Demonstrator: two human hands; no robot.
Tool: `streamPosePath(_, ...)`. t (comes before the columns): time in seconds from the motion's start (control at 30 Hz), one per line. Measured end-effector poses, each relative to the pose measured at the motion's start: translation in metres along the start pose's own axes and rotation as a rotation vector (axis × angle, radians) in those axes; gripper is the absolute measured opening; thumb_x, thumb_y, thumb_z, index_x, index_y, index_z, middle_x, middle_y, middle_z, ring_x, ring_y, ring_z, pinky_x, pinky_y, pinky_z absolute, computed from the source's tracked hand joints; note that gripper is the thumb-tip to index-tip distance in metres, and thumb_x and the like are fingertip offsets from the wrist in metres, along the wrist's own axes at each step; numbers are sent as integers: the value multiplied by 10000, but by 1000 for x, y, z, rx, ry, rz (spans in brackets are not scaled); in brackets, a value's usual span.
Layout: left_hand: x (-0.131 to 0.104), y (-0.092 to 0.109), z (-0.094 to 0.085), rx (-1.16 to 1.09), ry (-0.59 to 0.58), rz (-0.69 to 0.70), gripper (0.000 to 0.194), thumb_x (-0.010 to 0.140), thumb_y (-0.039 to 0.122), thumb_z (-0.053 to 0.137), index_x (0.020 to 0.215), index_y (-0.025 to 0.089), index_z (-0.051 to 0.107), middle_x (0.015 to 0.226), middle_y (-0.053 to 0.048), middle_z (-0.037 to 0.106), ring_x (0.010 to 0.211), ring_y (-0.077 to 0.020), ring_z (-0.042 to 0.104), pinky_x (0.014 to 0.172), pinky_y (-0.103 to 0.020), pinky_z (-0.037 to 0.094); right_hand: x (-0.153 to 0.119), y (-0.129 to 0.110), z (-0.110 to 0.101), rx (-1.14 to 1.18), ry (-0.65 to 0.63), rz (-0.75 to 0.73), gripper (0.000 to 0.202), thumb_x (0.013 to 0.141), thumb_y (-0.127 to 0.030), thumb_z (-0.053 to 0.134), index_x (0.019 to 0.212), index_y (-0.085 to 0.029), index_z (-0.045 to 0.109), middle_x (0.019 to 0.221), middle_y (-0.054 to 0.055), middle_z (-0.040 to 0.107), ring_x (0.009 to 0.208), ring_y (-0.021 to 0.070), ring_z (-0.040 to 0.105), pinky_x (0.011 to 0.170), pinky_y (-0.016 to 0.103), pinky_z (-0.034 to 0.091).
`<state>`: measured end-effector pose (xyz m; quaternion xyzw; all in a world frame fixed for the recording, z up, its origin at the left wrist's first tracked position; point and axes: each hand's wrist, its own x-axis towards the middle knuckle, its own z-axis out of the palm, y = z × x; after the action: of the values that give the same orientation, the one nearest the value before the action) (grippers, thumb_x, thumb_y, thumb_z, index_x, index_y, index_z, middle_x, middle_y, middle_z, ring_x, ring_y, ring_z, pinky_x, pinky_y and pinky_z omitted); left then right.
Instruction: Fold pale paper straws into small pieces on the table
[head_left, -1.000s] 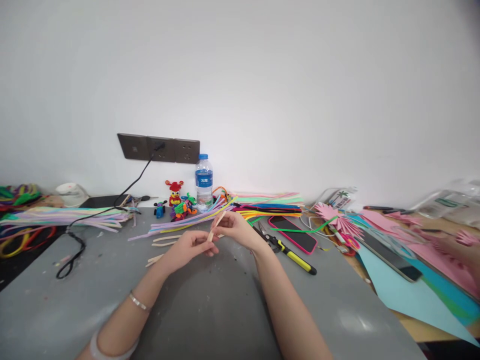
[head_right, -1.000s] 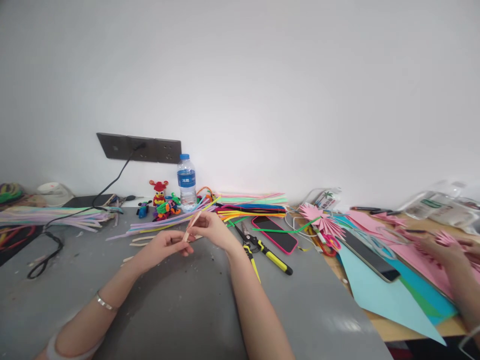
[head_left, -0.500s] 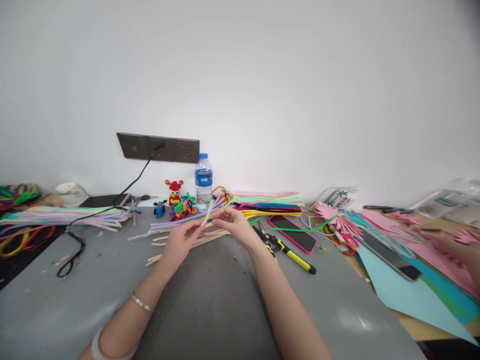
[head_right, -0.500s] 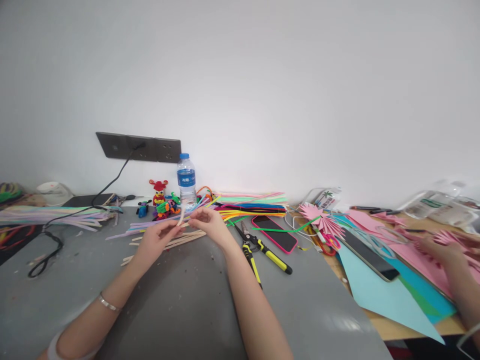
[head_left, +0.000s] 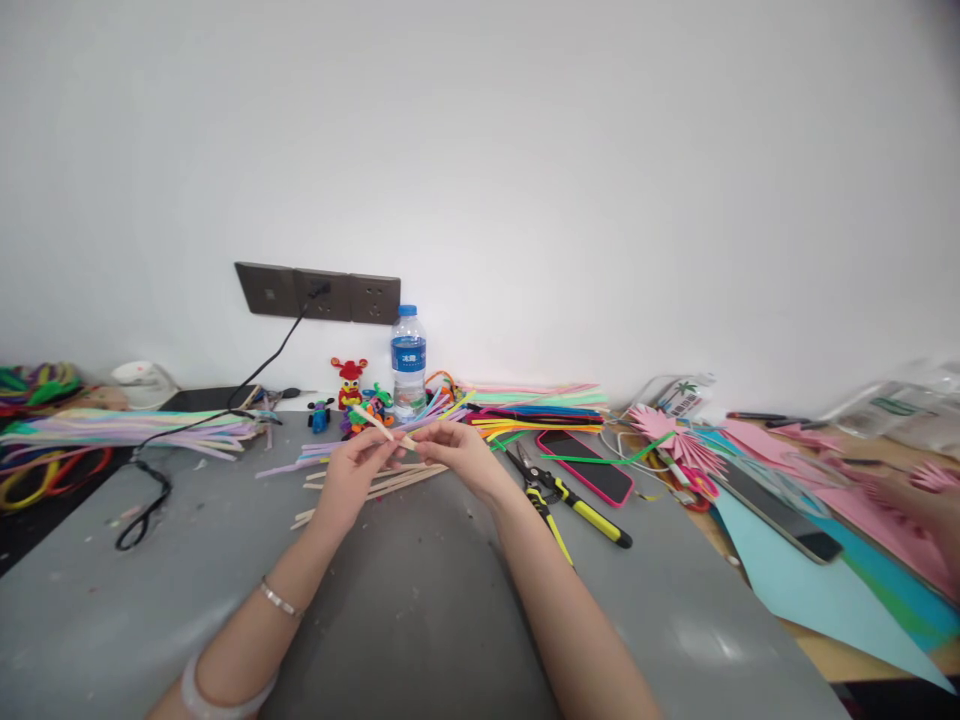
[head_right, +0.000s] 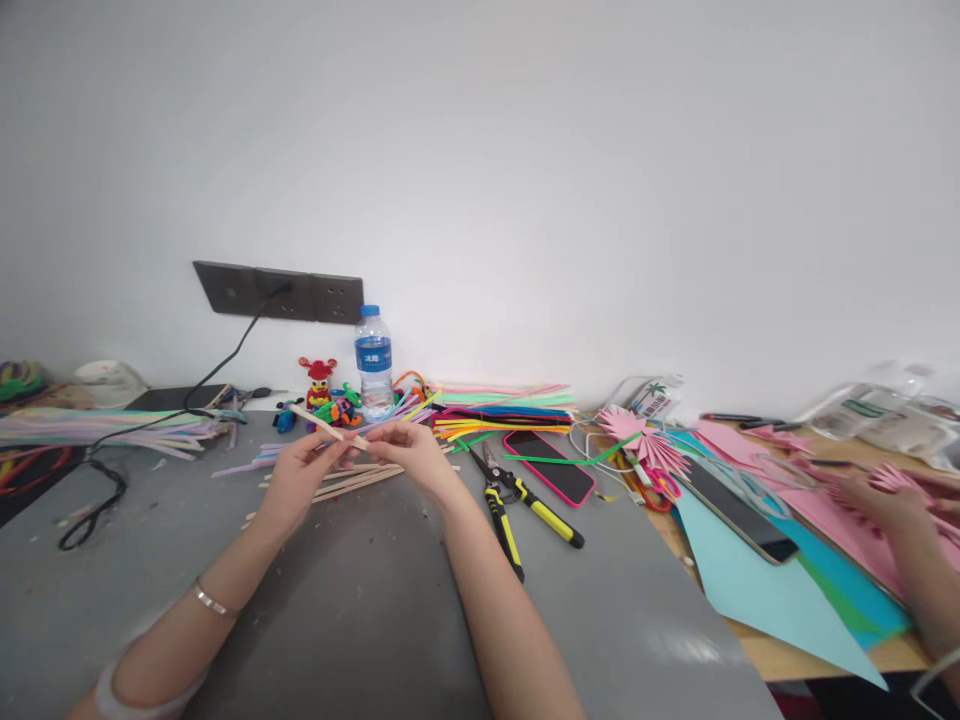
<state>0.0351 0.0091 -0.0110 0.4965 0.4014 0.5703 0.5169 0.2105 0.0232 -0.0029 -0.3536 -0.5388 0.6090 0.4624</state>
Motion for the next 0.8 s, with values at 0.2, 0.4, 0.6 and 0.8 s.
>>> streamPosePath(0.2,1,-1,0,-123,64,-66,305,613,379,828,816,161,764,757,-57,739,681,-167,663,697,-269,545,0,0,-2,-2,-49,30,222,673,-313,772,842,-172,741,693,-3,647,607,94,537,609,229,430)
streamPosePath(0.4,0,1,1,-149,67,-97,317,588,384,843,795,157,767,760,-62,746,677,-157,663,707,-258,549,-3,-3,-1,-40,-63,44,226,667,-326,771,825,-167,740,667,-3,645,608,103,544,618,245,434)
streamPosePath(0.6,3,-4,-2,-59,52,-86,317,615,392,823,818,155,765,830,-79,756,703,-180,670,719,-293,557,-4,-5,2,-170,-25,2,208,678,-321,737,783,-143,717,649,1,634,582,102,519,576,241,392)
streamPosePath(0.8,2,1,-3,155,-12,-13,329,626,398,805,851,165,749,884,-89,755,829,-236,683,757,-327,541,0,0,1,-265,18,-66,156,676,-277,704,745,-137,696,684,16,646,599,106,522,559,230,384)
